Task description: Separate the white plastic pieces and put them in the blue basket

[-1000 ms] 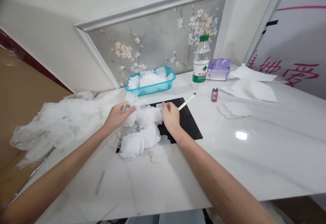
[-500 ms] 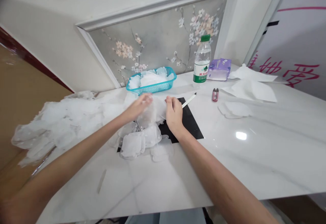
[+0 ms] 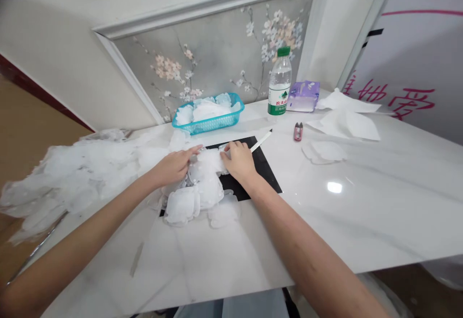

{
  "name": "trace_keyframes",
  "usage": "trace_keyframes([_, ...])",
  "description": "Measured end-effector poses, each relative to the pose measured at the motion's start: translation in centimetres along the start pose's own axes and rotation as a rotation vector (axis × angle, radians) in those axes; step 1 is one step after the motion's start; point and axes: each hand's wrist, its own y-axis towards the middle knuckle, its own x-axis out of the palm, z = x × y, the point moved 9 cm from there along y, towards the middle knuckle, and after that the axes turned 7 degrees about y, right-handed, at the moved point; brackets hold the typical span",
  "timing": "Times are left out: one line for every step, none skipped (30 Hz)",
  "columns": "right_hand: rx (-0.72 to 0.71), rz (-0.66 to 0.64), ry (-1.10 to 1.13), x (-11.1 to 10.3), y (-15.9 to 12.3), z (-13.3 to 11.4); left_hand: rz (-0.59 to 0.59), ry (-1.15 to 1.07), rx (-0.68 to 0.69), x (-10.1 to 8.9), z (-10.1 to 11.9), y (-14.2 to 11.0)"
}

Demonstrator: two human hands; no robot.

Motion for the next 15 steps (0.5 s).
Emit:
trace_keyframes([-0.001, -0.006, -0.024, -0.1, 0.1, 0.3, 0.013, -0.013, -0.028, -0.1, -0.2, 0.0])
trace_keyframes([0.002, -0.002, -0.045, -0.3, 0.2, 0.6, 0.025, -0.025, -0.042, -0.2, -0.3, 0.1])
trace_keyframes([0.008, 0.004, -0.062, -0.5, 0.3, 0.9, 0.036, -0.034, -0.041, -0.4, -0.3, 0.1])
trace_keyframes([0.015, 0.01, -0.073, -0.7, 0.3, 1.1, 0.049, -0.038, -0.036, -0.6, -0.4, 0.1])
trace_keyframes([0.02, 0.013, -0.078, -0.8, 0.3, 1.2, 0.063, -0.04, -0.04, -0.9, -0.6, 0.1])
trace_keyframes([0.019, 0.014, -0.08, -0.8, 0.3, 1.2, 0.078, -0.038, -0.052, -1.4, -1.0, 0.0])
trace_keyframes([0.014, 0.014, -0.082, -0.8, 0.3, 1.2, 0.101, -0.045, -0.071, -1.9, -1.6, -0.3])
trace_keyframes([0.008, 0.014, -0.085, -0.7, 0.3, 1.1, 0.137, -0.064, -0.098, -2.7, -2.3, -0.6])
trace_keyframes([0.003, 0.013, -0.089, -0.7, 0.2, 1.0, 0.188, -0.102, -0.132, -3.7, -3.1, -1.0])
trace_keyframes([-0.001, 0.013, -0.093, -0.7, 0.2, 0.9, 0.255, -0.16, -0.175, -4.8, -4.0, -1.5])
trace_keyframes([-0.004, 0.011, -0.097, -0.6, 0.2, 0.8, 0.343, -0.245, -0.231, -6.1, -5.2, -2.2])
trace_keyframes([-0.005, 0.01, -0.101, -0.6, 0.2, 0.8, 0.443, -0.343, -0.294, -7.3, -6.4, -2.9])
trace_keyframes([-0.006, 0.009, -0.104, -0.6, 0.2, 0.7, 0.541, -0.434, -0.355, -8.5, -7.7, -3.8])
trace_keyframes([-0.005, 0.007, -0.108, -0.5, 0.2, 0.7, 0.641, -0.506, -0.412, -9.6, -8.9, -4.6])
trace_keyframes([-0.004, 0.005, -0.112, -0.5, 0.2, 0.8, 0.748, -0.563, -0.469, -10.7, -10.0, -5.5])
